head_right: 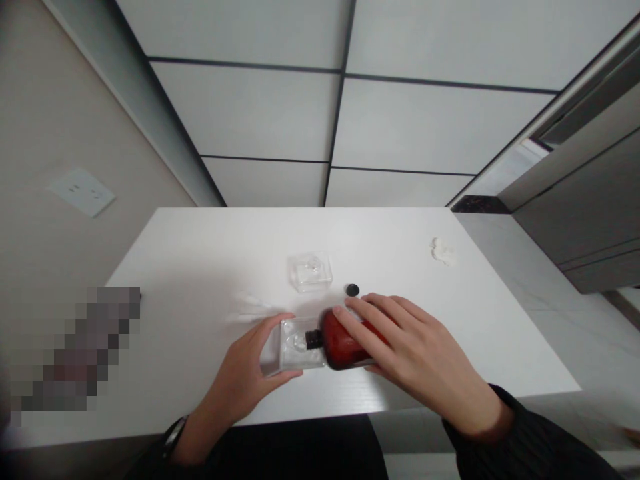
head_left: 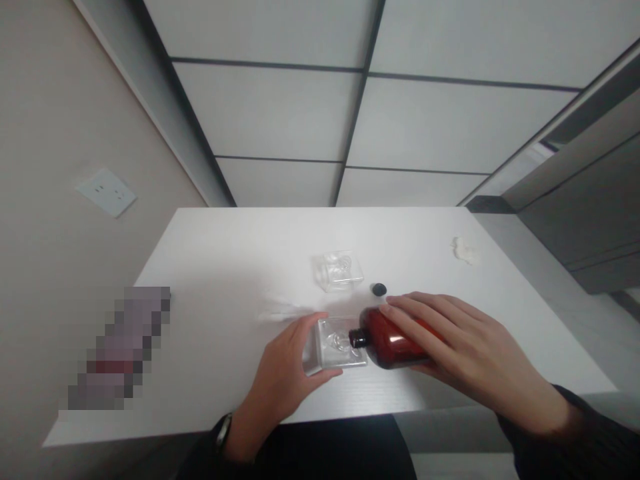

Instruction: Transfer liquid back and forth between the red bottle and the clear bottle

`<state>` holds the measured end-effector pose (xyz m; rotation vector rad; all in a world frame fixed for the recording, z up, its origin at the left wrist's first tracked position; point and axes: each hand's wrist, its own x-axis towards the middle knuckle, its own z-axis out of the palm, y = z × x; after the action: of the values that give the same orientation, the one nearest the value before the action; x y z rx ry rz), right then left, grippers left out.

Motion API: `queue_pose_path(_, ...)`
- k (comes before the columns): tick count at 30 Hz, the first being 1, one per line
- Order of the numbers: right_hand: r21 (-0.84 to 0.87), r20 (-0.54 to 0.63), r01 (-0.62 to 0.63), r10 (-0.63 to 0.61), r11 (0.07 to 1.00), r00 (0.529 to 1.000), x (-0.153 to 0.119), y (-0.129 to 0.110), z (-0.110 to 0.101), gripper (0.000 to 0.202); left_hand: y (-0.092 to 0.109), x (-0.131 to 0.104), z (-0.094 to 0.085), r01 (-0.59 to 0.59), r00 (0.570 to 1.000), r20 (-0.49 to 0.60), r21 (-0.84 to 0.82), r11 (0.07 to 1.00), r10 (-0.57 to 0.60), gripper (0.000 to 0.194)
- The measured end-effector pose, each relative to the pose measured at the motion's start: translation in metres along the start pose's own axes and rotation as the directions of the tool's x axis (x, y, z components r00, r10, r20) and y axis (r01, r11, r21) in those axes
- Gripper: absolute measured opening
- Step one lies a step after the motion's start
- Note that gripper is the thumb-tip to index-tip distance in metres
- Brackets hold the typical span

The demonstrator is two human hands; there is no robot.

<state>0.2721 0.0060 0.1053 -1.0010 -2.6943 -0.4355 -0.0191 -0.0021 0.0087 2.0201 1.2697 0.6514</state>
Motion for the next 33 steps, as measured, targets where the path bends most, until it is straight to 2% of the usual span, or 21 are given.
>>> queue_pose_path(9,-0.012,-0.007,0.0,-0.001,1.0,1.0,-0.002,0.0,0.001,0.045,-0.001,0.0,0.0,0.0,1.0,-0.01,-0.002,1.0,0.0,0.078)
queue_pose_path(14,0.007,-0.029,-0.031,0.031,1.0,0.999,-0.002,-0.004,0.005,0.046,-0.005,0.0,0.003,-0.073,0.994,-0.072,0.087,0.993,0.08,0.082)
queue_pose_path(18,0.068,-0.063,-0.092,0.096,0.993,0.993,-0.006,-0.01,0.012,0.05,-0.005,0.0,0.002,-0.108,0.987,-0.096,0.178,0.978,0.126,0.083)
queue_pose_path(21,0.197,-0.115,-0.199,0.225,0.96,0.968,-0.017,-0.017,0.023,0.05,-0.002,0.0,-0.002,-0.12,0.987,-0.078,0.24,0.963,0.142,0.082)
queue_pose_path(23,0.32,-0.138,-0.299,0.357,0.899,0.924,-0.029,-0.022,0.035,0.052,0.0,0.002,-0.005,-0.121,0.986,-0.075,0.282,0.952,0.148,0.081)
queue_pose_path(26,0.504,-0.156,-0.405,0.541,0.763,0.827,-0.05,-0.028,0.059,0.061,-0.003,0.005,-0.007,-0.125,0.983,-0.085,0.332,0.935,0.161,0.082)
queue_pose_path(28,0.605,-0.178,-0.44,0.652,0.663,0.737,-0.063,-0.031,0.076,0.065,-0.008,0.009,-0.008,-0.127,0.979,-0.107,0.356,0.926,0.176,0.084)
queue_pose_path(31,0.702,-0.168,-0.504,0.804,0.503,0.57,-0.075,-0.031,0.094,0.071,-0.02,0.014,-0.011,-0.117,0.969,-0.157,0.387,0.915,0.191,0.081)
queue_pose_path(33,0.727,-0.164,-0.52,0.848,0.45,0.504,-0.078,-0.031,0.101,0.073,-0.027,0.018,-0.015,-0.113,0.965,-0.172,0.406,0.907,0.197,0.078)
